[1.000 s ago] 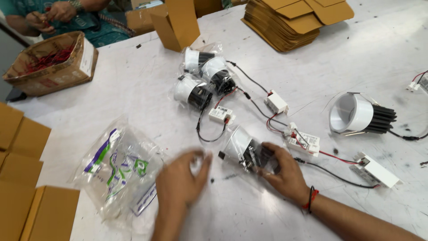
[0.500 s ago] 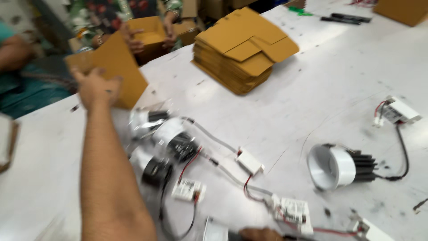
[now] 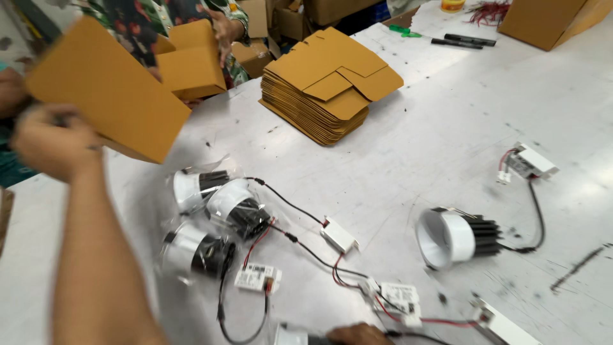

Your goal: The person packs LED light fixtures into small cardboard boxes. They place each light into a plastic bag, then into a box with a power adapter, and close the box. The process is repeated for multiple units.

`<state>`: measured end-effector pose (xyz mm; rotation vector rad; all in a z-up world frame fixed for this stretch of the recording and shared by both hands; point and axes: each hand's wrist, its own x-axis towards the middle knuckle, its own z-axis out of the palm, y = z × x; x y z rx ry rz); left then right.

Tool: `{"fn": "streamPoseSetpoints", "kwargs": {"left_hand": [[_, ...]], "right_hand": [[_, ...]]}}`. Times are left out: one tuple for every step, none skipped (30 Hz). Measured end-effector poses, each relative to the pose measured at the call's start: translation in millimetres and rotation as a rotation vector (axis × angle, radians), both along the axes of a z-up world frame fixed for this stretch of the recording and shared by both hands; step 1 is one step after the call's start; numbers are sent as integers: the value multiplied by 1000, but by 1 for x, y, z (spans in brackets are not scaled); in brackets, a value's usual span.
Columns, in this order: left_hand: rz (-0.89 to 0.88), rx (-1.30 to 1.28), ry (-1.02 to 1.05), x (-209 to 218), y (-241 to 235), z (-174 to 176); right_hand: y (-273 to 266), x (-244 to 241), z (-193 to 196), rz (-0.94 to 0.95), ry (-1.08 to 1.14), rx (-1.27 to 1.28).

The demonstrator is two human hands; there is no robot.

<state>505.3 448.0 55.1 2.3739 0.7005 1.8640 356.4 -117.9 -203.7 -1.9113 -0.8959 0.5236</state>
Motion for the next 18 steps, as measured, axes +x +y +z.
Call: {"fn": "streamPoseSetpoints", "kwargs": {"left_hand": [[10, -56, 33, -26, -4, 7], [15, -112, 65, -41, -12, 12], [-14, -167, 106, -58, -27, 13], [-27, -216, 147, -86, -45, 15], [-51, -268, 194, -117, -70, 15], [-81, -319, 215, -153, -94, 17], [-111, -378, 239, -189, -120, 19], [-147, -448, 272, -226, -148, 16], [-171, -524, 289, -265, -178, 11], [-201, -604, 304, -301, -205, 6], [-228, -691, 311, -337, -233, -1], [-252, -776, 309, -363, -253, -3], [-273, -868, 300, -386, -269, -4], [-297, -959, 286, -405, -284, -5], [-324, -1039, 261, -422, -296, -5], [-352, -1108, 229, -448, -318, -11], [-379, -1174, 194, -473, -340, -16], [-412, -1231, 158, -496, -360, -23]], "right_hand": [[-3, -2, 5, 22, -34, 24], [-6, 0, 13, 34, -66, 41], [-12, 0, 22, 18, -118, 79], [-19, -5, 33, -3, -167, 143], [-24, -9, 46, -26, -217, 202], [-24, -10, 59, -32, -203, 198], [-23, -12, 71, -38, -189, 194], [-24, -15, 81, -45, -170, 184], [-24, -17, 89, -46, -165, 194], [-25, -19, 95, -48, -159, 200], [-27, -21, 98, -50, -152, 205], [-29, -23, 100, -79, -156, 128], [-34, -27, 100, -107, -160, 51], [-42, -33, 100, -125, -103, 50], [-52, -41, 100, -143, -45, 49], [-60, -46, 104, -166, 7, 51], [-74, -48, 113, -95, -179, 68], [-89, -49, 124, -24, -364, 83]]}}
